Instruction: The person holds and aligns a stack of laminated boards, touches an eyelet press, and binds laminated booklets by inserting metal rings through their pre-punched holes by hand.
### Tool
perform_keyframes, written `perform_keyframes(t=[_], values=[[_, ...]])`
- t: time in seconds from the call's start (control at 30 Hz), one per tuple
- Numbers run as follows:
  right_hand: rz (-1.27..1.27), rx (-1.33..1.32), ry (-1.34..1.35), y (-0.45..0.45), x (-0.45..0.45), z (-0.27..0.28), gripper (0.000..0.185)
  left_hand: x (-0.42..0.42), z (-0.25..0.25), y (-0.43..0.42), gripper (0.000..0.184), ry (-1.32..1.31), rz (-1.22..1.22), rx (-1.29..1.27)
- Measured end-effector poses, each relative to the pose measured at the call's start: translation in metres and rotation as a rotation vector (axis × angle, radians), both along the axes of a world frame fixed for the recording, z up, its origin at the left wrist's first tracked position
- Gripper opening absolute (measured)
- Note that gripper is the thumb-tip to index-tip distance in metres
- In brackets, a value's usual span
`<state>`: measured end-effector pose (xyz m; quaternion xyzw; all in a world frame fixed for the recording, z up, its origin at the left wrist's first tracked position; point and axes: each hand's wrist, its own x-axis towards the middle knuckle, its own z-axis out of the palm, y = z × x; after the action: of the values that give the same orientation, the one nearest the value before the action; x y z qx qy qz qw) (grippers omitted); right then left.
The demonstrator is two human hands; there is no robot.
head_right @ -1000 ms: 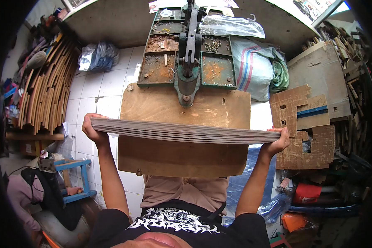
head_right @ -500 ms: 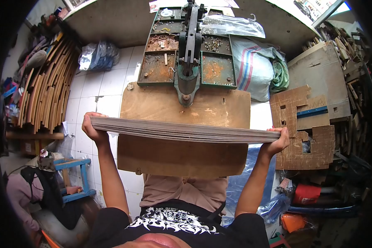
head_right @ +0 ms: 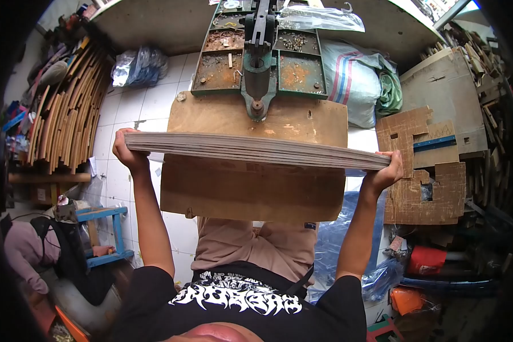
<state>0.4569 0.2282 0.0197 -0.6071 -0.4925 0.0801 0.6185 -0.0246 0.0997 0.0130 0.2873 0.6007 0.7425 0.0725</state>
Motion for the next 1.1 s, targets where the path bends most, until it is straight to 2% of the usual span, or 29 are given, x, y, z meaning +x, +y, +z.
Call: perform_keyframes(t=[0.1,0.13,0.27,0.43,0.57,0.63,0.7,0.77,0.83,0.93,1.1], values=[[0.007,0.01,0.054,0.0,0.0,-0.001,0.043,-0.001,-0.002,0.001,0.043,0.02,0.012,0.014],[0.042,-0.001,0.21,-0.001,-0.003,0.002,0.043,0.002,0.002,-0.001,0.043,0.015,0.007,0.009],[0.023,0.032,0.231,0.001,-0.003,0.002,0.042,0.002,0.003,0.0,0.043,0.025,0.016,0.026],[0.091,0.04,0.439,0.002,0.0,-0.002,0.037,0.0,0.0,-0.001,0.042,0.032,0.002,0.037],[0.066,0.047,0.345,0.002,-0.003,0.002,0.034,0.001,0.003,0.001,0.043,0.008,0.011,0.02],[0.082,0.065,0.504,0.004,0.0,-0.005,0.032,0.0,0.001,-0.001,0.044,0.031,-0.01,-0.004],[0.1,0.067,0.508,0.005,0.005,-0.01,0.033,0.0,0.001,-0.002,0.044,0.018,-0.006,-0.009],[0.081,0.082,0.373,0.008,0.008,-0.014,0.034,0.002,0.003,-0.002,0.044,-0.006,-0.011,-0.001],[0.08,0.081,0.365,0.009,0.007,-0.014,0.034,-0.001,0.001,-0.001,0.043,0.015,0.001,-0.006],[0.1,0.064,0.504,0.007,0.004,-0.011,0.036,-0.001,0.0,-0.001,0.042,0.023,0.003,-0.018],[0.065,0.066,0.559,0.008,0.0,-0.011,0.036,-0.003,-0.003,-0.002,0.04,-0.013,-0.01,-0.001]])
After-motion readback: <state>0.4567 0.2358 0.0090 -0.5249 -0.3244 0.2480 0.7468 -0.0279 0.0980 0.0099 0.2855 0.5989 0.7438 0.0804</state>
